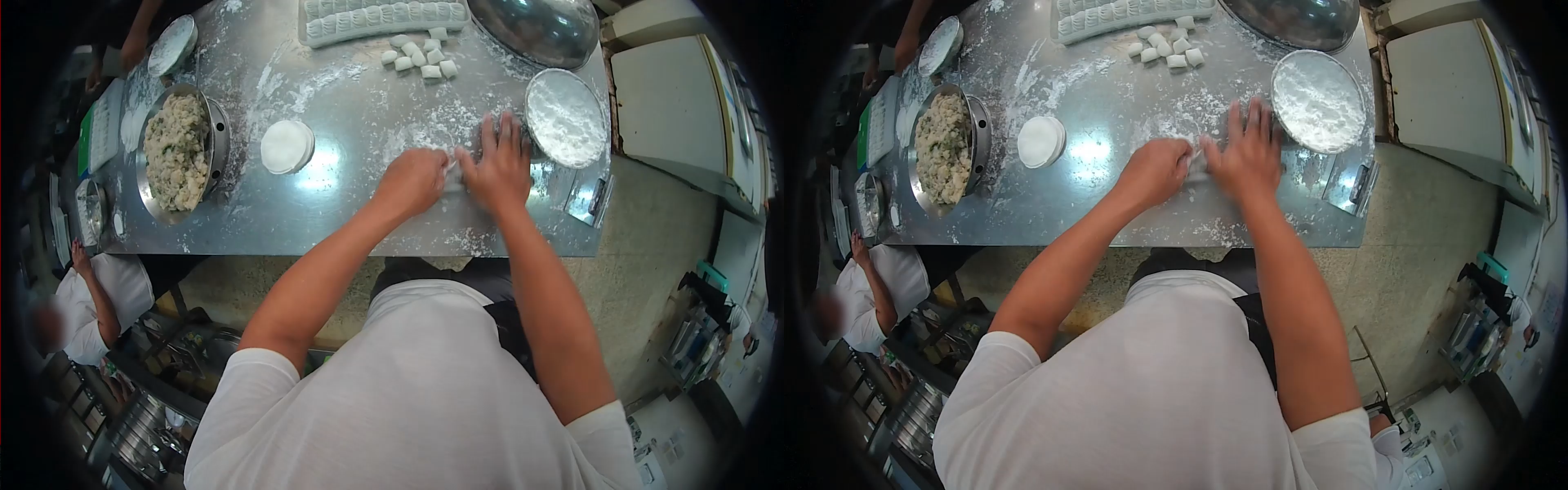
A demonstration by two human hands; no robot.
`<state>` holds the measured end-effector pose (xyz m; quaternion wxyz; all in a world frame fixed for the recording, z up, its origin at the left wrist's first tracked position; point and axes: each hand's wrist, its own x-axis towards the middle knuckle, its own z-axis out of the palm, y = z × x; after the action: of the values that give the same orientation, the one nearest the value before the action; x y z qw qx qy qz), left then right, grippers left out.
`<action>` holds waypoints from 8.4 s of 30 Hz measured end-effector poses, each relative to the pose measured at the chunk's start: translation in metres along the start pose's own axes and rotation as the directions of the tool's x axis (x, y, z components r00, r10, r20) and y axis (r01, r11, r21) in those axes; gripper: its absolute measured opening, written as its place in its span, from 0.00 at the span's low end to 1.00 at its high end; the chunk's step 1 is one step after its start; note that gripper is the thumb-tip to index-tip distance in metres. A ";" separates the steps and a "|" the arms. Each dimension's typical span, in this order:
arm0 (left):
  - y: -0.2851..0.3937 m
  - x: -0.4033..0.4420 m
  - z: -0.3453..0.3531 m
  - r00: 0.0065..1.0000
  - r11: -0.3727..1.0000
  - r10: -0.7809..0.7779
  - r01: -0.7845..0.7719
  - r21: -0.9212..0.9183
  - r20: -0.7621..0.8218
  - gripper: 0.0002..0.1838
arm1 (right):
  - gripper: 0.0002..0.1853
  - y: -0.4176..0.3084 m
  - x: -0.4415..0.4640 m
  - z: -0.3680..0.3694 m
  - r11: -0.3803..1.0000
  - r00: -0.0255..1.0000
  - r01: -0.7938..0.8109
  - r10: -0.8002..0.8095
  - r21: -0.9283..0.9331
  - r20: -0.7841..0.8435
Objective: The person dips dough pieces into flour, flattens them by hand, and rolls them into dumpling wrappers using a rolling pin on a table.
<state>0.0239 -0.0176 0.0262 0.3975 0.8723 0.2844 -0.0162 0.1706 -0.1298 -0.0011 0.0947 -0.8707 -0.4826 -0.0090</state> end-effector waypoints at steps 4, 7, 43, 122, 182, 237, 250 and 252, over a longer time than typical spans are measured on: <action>-0.008 0.018 0.007 0.961 0.984 0.173 -0.176 0.005 -0.214 0.10 | 0.39 0.004 0.017 0.004 0.999 0.996 0.019 -0.015 0.045 -0.088; -0.009 0.013 0.001 0.983 0.985 0.164 -0.158 0.076 -0.087 0.10 | 0.38 0.012 -0.069 0.003 0.993 0.997 0.071 -0.069 0.094 -0.023; -0.009 -0.016 -0.005 0.989 0.959 -0.132 0.145 -0.245 0.070 0.13 | 0.40 0.001 -0.016 -0.001 0.996 0.996 0.083 -0.083 0.013 -0.014; -0.018 0.012 -0.020 0.996 0.992 0.066 -0.071 -0.102 -0.056 0.18 | 0.38 -0.009 0.026 0.002 0.994 0.996 0.076 -0.072 0.075 -0.053; -0.162 -0.079 -0.122 0.674 0.949 -0.286 0.296 -0.106 -0.681 0.21 | 0.28 0.014 -0.086 -0.006 0.987 0.997 0.080 -0.079 0.137 -0.011; 0.069 0.092 -0.092 0.939 0.936 0.336 -0.342 0.087 0.075 0.11 | 0.28 0.015 -0.086 -0.005 0.981 0.998 0.052 -0.043 0.185 -0.050; -0.016 0.047 -0.036 0.986 0.976 -0.017 0.052 0.213 -0.164 0.28 | 0.28 0.012 -0.086 -0.003 0.992 0.998 0.056 -0.054 0.116 -0.016; -0.031 0.051 -0.003 0.921 0.812 0.269 -0.060 0.580 -0.282 0.35 | 0.28 0.010 -0.084 -0.004 0.992 0.998 0.056 -0.057 0.114 0.001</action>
<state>0.0499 0.0257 -0.0057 0.0664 0.9602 0.2553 0.0919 0.1344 -0.2062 -0.0081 0.1428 -0.8498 -0.5071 0.0178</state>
